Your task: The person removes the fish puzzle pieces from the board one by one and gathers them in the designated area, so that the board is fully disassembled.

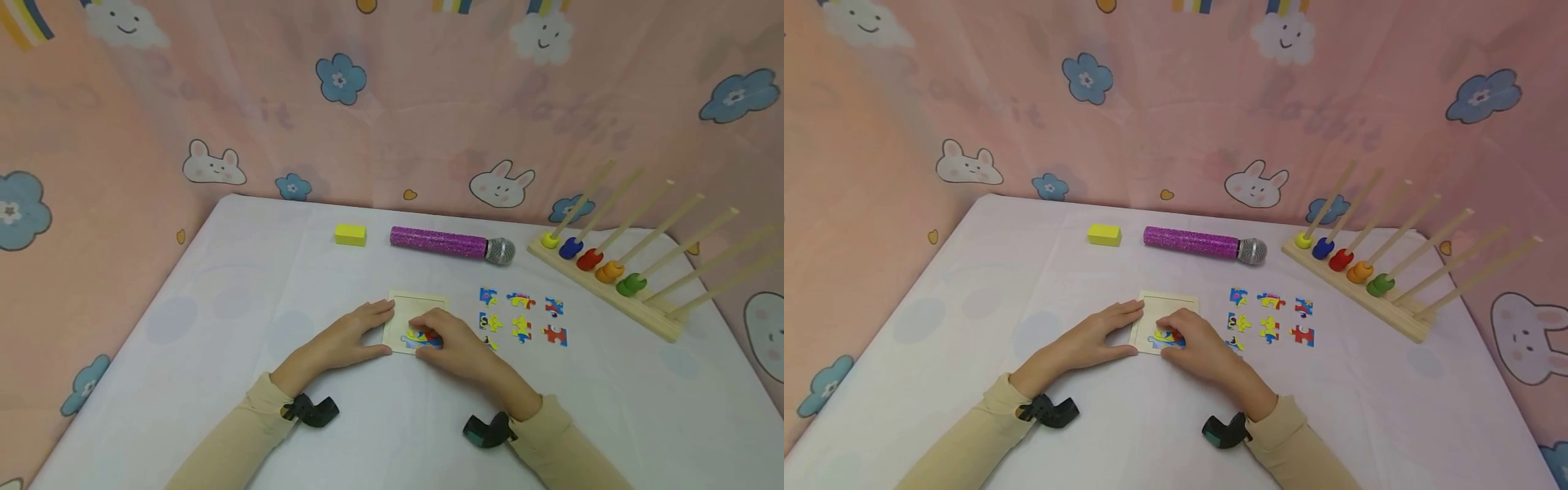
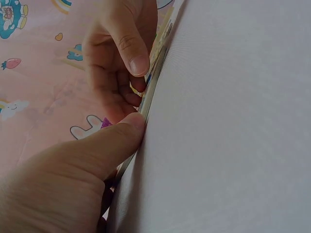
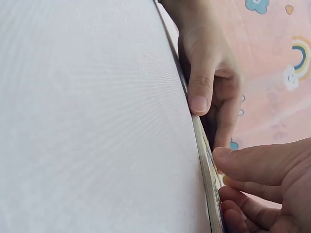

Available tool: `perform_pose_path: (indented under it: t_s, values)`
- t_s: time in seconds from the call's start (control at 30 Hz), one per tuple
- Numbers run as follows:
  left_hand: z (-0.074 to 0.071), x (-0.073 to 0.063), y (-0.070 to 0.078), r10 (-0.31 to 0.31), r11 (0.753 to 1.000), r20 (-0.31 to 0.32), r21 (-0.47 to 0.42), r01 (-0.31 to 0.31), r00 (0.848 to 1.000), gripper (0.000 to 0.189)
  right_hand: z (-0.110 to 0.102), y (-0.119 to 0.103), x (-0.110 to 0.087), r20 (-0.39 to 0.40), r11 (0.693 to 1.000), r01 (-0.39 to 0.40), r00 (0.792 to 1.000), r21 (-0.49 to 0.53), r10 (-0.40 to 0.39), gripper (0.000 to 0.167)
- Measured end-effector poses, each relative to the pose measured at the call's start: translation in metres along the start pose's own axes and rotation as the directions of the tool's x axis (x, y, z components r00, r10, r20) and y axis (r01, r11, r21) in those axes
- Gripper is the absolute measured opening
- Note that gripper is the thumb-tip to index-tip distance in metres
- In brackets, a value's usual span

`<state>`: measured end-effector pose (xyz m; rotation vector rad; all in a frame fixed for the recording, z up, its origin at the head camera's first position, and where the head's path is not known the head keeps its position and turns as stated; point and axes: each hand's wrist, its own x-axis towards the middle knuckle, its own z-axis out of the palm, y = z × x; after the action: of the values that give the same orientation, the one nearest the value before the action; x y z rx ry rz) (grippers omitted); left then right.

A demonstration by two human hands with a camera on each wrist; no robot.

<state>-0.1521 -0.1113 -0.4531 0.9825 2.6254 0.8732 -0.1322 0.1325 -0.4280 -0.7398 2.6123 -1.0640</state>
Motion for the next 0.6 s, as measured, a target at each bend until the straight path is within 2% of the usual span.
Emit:
perform_pose_path:
  t_s: [0.33, 0.6]
  values:
    - [0.000, 0.000, 0.000, -0.001, 1.000, 0.000, 0.001, 0.001, 1.000, 0.071, 0.010, 0.000, -0.001, -0.034, 0.999, -0.035, 0.999, -0.030, 0.034, 0.037]
    - [0.000, 0.000, 0.000, -0.005, 1.000, 0.000, 0.000, 0.005, 1.000, 0.071, 0.013, 0.001, -0.001, -0.058, 0.999, -0.049, 0.997, 0.007, 0.050, 0.037]
